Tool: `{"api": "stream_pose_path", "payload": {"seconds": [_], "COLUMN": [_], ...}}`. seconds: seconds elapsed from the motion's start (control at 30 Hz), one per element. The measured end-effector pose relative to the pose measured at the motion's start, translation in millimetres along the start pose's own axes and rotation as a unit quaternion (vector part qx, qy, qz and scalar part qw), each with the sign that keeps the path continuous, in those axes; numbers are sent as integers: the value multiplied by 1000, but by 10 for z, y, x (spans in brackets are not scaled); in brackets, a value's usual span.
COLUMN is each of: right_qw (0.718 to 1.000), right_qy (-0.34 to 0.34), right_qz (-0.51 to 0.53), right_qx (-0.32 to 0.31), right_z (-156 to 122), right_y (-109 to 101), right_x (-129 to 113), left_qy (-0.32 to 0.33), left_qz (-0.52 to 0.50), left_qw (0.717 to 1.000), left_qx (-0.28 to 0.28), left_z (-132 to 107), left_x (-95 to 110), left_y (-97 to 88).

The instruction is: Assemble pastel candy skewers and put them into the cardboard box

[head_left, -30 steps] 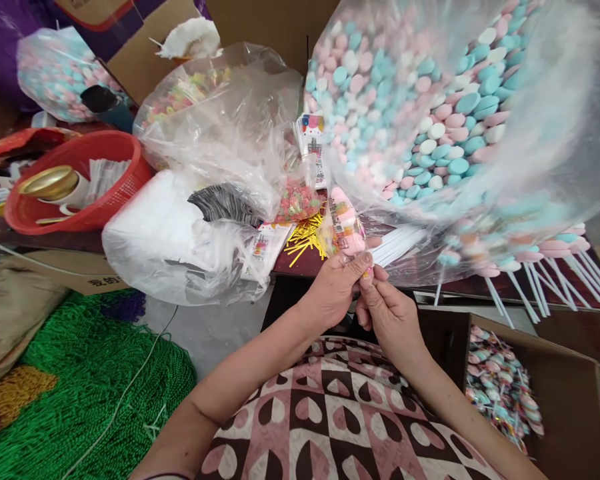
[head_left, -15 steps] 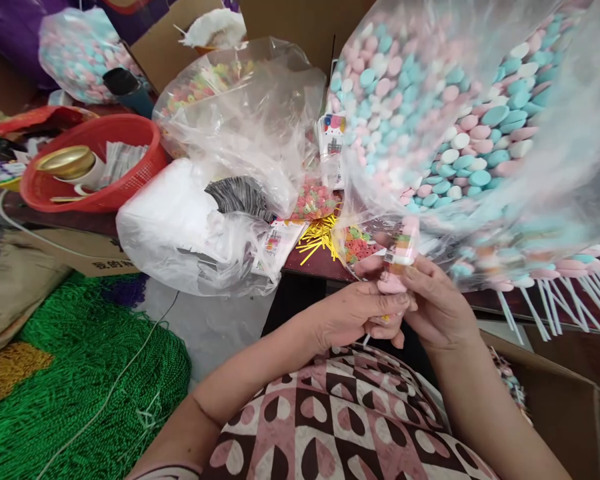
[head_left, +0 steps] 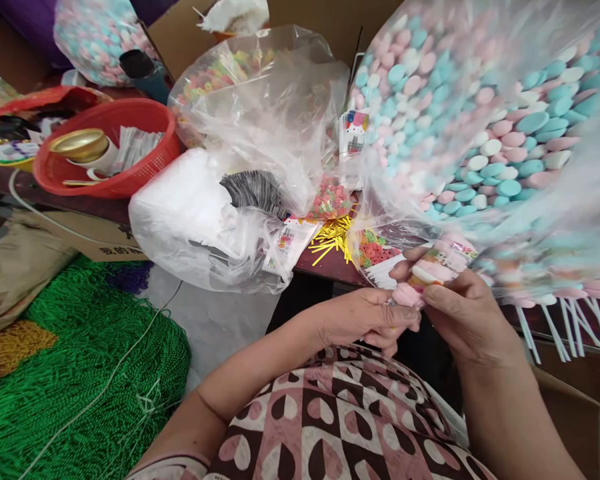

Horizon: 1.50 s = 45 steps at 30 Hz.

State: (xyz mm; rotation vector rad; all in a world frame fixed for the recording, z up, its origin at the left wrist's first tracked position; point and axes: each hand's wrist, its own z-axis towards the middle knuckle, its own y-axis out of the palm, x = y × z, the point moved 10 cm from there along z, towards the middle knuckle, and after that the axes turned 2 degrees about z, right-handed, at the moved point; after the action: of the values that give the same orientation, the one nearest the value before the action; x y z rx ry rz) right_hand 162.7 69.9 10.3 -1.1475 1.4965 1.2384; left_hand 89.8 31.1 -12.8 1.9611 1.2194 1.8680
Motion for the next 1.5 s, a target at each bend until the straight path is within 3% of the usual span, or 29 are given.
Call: {"api": "stream_pose_path", "payload": {"seconds": [0.03,0.1,0.13,0.2,0.27,0.33,0.4,0.47,0.53,0.6,0.67,0.73,0.83,0.93,1.0,1.2,1.27,1.33,1.5], "right_qw": [1000,997,993,985,984,983,963,910,826,740,677,635,601,593,603,697,713,706,629], "right_qy": [-2,-40,-66,-108,-123,-120,-145,-208,-266,-285,-286,-291,-306,-312,-310,-247,-232,-243,-297], "right_qz": [-1,-11,-19,-40,-70,-129,-227,-356,-488,-597,-667,-705,-730,-733,-726,-666,-655,-659,-709], "right_qx": [10,69,100,131,111,57,0,-51,-95,-118,-122,-122,-114,-116,-113,-95,-93,-94,-116], "right_z": [17,48,59,95,185,322,464,580,668,757,830,867,895,929,960,1110,1135,1114,961], "right_y": [-23,-96,-115,-68,82,288,492,697,881,974,995,1008,1025,1031,1008,786,737,754,975], "right_x": [1,-8,-12,-6,8,7,-48,-117,-93,20,121,177,202,225,230,225,231,223,223], "left_qy": [8,53,81,121,144,160,170,182,203,217,213,206,203,203,204,202,201,201,202], "left_qz": [-1,94,168,298,349,324,232,101,-11,-77,-109,-125,-140,-147,-149,-145,-144,-144,-140], "left_qw": [1000,988,965,892,842,840,869,897,906,905,907,910,910,909,909,908,908,906,906], "left_qx": [6,110,186,317,385,404,403,390,372,358,346,336,333,332,331,338,339,343,345], "left_z": [-9,-48,-105,-276,-430,-540,-621,-677,-717,-738,-728,-709,-693,-693,-700,-708,-698,-693,-688], "left_x": [11,132,237,454,589,632,605,556,544,556,550,534,509,496,495,477,470,464,465], "left_y": [-8,-194,-321,-515,-642,-778,-944,-1087,-1168,-1198,-1192,-1179,-1189,-1220,-1239,-1271,-1275,-1280,-1280]}}
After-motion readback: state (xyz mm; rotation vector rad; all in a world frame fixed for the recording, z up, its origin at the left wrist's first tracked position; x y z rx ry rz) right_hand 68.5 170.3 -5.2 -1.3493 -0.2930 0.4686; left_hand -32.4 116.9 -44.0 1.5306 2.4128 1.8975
